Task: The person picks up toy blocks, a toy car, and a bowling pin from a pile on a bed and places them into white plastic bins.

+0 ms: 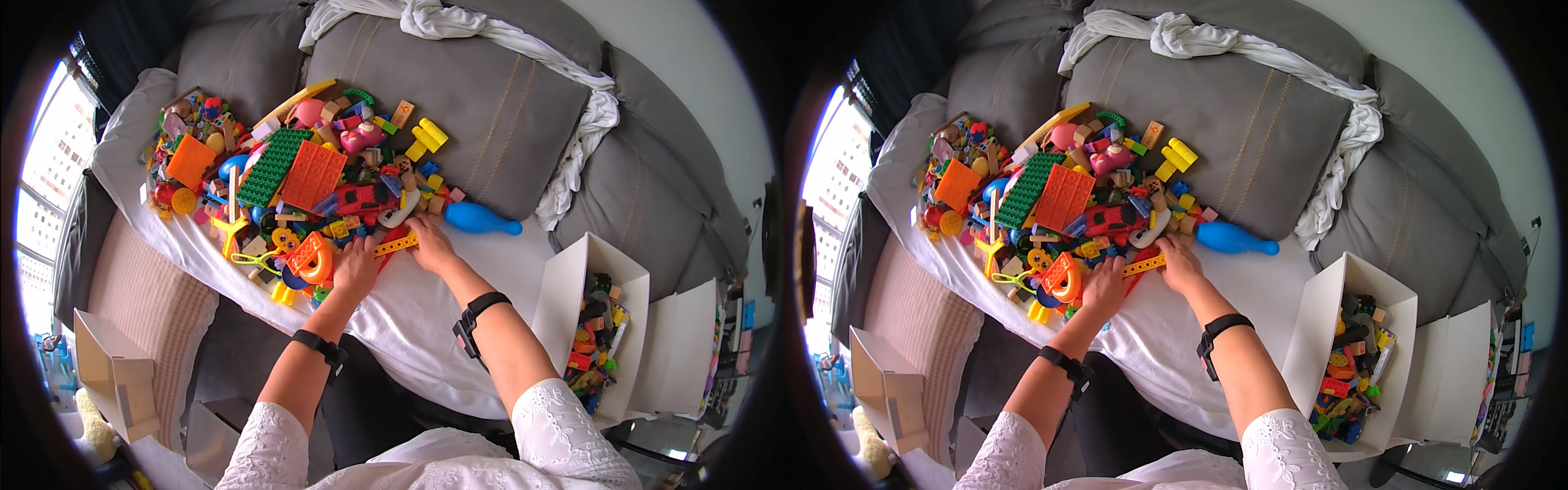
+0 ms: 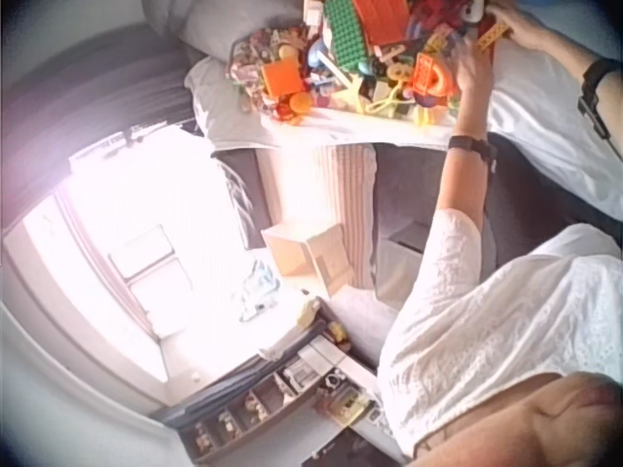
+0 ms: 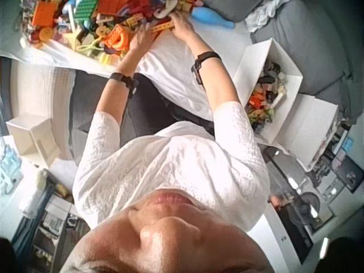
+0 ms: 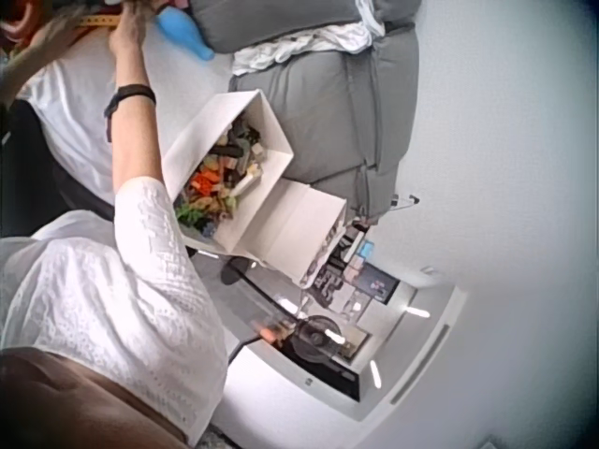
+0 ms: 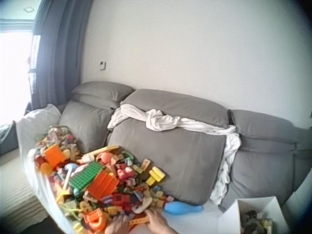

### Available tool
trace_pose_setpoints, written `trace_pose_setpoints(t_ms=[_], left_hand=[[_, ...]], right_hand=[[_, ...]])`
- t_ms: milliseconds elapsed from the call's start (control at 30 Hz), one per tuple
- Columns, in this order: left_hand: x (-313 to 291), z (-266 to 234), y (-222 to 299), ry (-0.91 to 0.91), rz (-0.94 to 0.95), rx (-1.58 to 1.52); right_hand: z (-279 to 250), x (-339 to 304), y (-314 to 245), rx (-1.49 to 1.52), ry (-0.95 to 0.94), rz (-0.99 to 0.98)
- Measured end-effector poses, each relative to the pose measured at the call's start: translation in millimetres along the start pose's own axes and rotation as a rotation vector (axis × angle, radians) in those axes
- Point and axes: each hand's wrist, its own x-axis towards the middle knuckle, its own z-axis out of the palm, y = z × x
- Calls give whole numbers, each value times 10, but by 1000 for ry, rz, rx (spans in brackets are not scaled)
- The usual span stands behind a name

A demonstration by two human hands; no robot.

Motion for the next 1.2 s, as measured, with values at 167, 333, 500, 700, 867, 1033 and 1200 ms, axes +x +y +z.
trace_pose_setpoints(t_ms=[167,333,500,700,867,1033,1200], left_hand=[[11,116,-18,76,107,8],[141,75,280,178,278,59],[546,290,814,98,288,-76],[924,565,845,-14,199,-201],[801,557,958,-115,85,-77],[464,347,778,-263,102,-81],[77,303,771,-163,39,-425]], right_hand=[[56,-308,80,196,191,-27],[156,-777,305,312,574,238],[160,-716,534,507,615,288],[237,-670,511,432,477,394],[297,-644,646,445,536,287],[250,-767,598,442,478,301],[243,-1055,483,396,414,355]])
